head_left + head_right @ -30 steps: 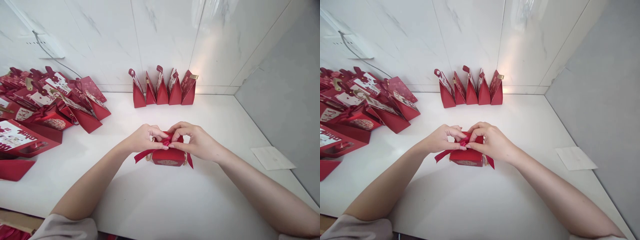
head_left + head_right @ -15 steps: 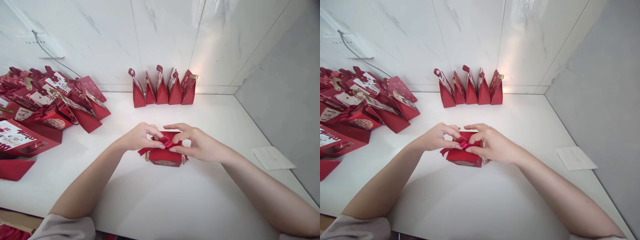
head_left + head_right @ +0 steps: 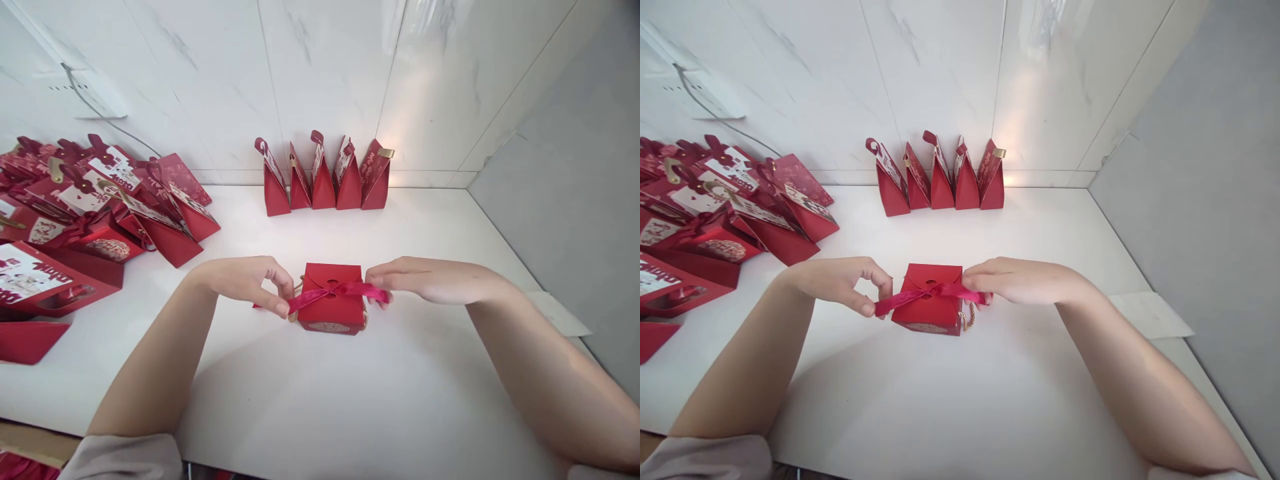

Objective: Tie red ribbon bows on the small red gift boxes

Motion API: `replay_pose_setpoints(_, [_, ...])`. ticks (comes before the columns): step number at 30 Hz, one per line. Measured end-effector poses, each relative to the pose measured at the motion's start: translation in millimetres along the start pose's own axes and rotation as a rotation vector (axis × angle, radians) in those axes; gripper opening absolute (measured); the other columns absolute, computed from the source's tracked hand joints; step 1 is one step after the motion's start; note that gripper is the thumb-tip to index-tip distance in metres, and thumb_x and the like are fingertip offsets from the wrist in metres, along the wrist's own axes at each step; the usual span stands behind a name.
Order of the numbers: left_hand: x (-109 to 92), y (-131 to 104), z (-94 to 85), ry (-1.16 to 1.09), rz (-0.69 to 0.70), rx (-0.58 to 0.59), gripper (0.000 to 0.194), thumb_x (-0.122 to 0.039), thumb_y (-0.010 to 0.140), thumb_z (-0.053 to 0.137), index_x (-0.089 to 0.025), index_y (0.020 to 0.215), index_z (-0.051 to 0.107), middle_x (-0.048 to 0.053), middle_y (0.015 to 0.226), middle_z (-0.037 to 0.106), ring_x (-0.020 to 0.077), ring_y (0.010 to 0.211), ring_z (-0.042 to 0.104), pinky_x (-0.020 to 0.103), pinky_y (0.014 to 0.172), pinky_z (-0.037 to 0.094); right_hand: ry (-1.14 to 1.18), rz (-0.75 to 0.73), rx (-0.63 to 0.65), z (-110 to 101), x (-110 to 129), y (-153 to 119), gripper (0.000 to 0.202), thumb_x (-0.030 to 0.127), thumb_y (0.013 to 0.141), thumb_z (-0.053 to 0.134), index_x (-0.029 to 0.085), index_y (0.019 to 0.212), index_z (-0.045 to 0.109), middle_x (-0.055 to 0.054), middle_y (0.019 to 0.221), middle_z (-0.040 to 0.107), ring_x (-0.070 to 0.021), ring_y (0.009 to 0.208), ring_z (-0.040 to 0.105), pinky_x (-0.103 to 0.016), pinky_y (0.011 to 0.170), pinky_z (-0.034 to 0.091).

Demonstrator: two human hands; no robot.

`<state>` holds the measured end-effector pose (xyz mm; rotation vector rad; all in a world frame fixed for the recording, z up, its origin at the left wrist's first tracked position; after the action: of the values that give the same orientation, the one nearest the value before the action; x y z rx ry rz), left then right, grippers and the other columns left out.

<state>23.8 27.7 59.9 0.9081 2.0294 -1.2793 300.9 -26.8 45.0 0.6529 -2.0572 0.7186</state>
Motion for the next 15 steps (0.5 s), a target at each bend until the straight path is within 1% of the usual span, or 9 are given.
replay_pose_setpoints(2, [-1.0, 7.3, 4.3, -0.051, -0.021, -0.034, 0.028, -0.043, 0.083, 0.062, -0.017, 0.077, 0.071, 0.004, 0.072, 0.067, 0.0123, 0.061, 0.055, 0.023, 0.056, 0.043, 0.063, -0.009, -0.013, 3.8, -0.8, 6.2, 0.046, 0.049, 0.097, 0.039, 0.022, 0.065, 0.057, -0.001, 0.069, 0.059, -0.0157, 0.061, 0.054, -0.030, 0.058, 0.046])
replay_pose_setpoints(4, [-1.8, 12.7, 8.2, -0.091, -0.047, -0.070, 0.033, -0.046, 0.085, 0.059, -0.016, 0.072, 0.067, 0.003, 0.065, 0.063, 0.0108, 0.054, 0.050, 0.022, 0.051, 0.040, 0.103, -0.001, -0.040, 7.2, -2.8, 11.4, 0.047, 0.057, 0.094, 0.044, 0.021, 0.067, 0.059, 0.000, 0.064, 0.054, -0.0134, 0.055, 0.050, -0.028, 0.052, 0.042])
replay_pose_setpoints(5, [-2.4, 14.2, 9.8, -0.102, -0.056, -0.075, 0.033, -0.045, 0.085, 0.059, -0.016, 0.070, 0.065, 0.002, 0.063, 0.061, 0.0104, 0.053, 0.048, 0.022, 0.049, 0.039, 0.114, 0.004, -0.053, 8.6, -3.9, 13.2, 0.045, 0.059, 0.091, 0.048, 0.021, 0.069, 0.060, 0.001, 0.062, 0.052, -0.0122, 0.052, 0.047, -0.026, 0.048, 0.038])
replay_pose_setpoints(7, [-3.9, 14.9, 11.7, -0.104, -0.057, -0.077, 0.031, -0.042, 0.084, 0.061, -0.016, 0.068, 0.062, 0.002, 0.063, 0.060, 0.0101, 0.053, 0.048, 0.022, 0.049, 0.039, 0.119, 0.010, -0.075, 10.3, -5.4, 15.1, 0.042, 0.058, 0.089, 0.053, 0.021, 0.072, 0.062, 0.003, 0.059, 0.049, -0.0108, 0.049, 0.041, -0.025, 0.044, 0.031])
replay_pose_setpoints(9, [-5.4, 13.7, 11.6, -0.094, -0.050, -0.099, 0.028, -0.039, 0.084, 0.061, -0.016, 0.068, 0.060, 0.001, 0.063, 0.057, 0.0094, 0.053, 0.048, 0.021, 0.048, 0.038, 0.108, 0.014, -0.070, 11.3, -5.5, 15.2, 0.040, 0.054, 0.091, 0.052, 0.020, 0.070, 0.062, 0.003, 0.059, 0.050, -0.0105, 0.049, 0.041, -0.025, 0.045, 0.031])
replay_pose_setpoints(11, [-6.3, 12.7, 10.6, -0.107, -0.050, -0.141, 0.027, -0.038, 0.085, 0.059, -0.017, 0.070, 0.057, -0.001, 0.062, 0.054, 0.0083, 0.051, 0.046, 0.021, 0.047, 0.036, 0.101, 0.022, -0.046, 11.7, -4.5, 14.8, 0.039, 0.049, 0.093, 0.051, 0.020, 0.070, 0.062, 0.002, 0.063, 0.056, -0.0116, 0.054, 0.047, -0.026, 0.049, 0.035])
replay_pose_setpoints(13, [-6.5, 13.4, 10.2, -0.139, -0.053, -0.186, 0.027, -0.038, 0.087, 0.055, -0.017, 0.070, 0.054, -0.001, 0.064, 0.053, 0.0077, 0.051, 0.044, 0.020, 0.046, 0.034, 0.127, 0.021, -0.010, 12.1, -2.9, 14.7, 0.036, 0.046, 0.094, 0.050, 0.020, 0.073, 0.063, -0.001, 0.072, 0.064, -0.0137, 0.062, 0.054, -0.028, 0.056, 0.040])
replay_pose_setpoints(15, [-5.8, 15.8, 10.6, -0.172, -0.058, -0.246, 0.029, -0.039, 0.089, 0.053, -0.017, 0.069, 0.050, -0.001, 0.064, 0.051, 0.0076, 0.051, 0.042, 0.020, 0.044, 0.032, 0.158, 0.012, 0.010, 12.4, -1.4, 15.1, 0.035, 0.045, 0.095, 0.049, 0.019, 0.075, 0.063, -0.003, 0.080, 0.068, -0.0153, 0.069, 0.058, -0.029, 0.061, 0.043])
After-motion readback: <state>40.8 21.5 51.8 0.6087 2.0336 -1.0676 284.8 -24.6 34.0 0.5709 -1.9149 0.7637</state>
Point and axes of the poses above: each hand's wrist, its own y-axis towards the middle knuckle, its own z-axis out of the palm, x = y × z, the point moved 2 cm from there along y, towards the middle knuckle
